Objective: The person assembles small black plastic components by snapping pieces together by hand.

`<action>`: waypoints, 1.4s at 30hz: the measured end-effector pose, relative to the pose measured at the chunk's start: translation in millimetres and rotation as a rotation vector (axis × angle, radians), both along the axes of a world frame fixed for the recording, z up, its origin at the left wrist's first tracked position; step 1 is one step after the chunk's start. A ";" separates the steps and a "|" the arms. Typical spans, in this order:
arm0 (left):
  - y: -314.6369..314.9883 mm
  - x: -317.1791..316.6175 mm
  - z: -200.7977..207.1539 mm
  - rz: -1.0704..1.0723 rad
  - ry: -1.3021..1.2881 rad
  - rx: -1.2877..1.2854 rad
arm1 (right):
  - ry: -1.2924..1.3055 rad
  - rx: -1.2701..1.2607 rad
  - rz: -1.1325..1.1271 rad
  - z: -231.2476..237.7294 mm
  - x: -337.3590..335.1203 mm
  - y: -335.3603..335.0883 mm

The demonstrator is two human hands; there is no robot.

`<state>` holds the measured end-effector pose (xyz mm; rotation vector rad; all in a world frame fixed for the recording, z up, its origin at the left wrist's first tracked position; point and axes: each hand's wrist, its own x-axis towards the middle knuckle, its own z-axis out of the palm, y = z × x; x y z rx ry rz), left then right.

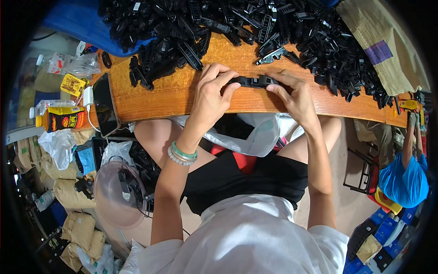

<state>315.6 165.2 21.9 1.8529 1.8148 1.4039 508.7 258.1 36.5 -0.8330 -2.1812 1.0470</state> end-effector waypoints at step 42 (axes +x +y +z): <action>-33.5 -237.8 40.0 0.806 0.332 0.352 | -0.233 -0.012 0.107 4.8 2.5 -94.2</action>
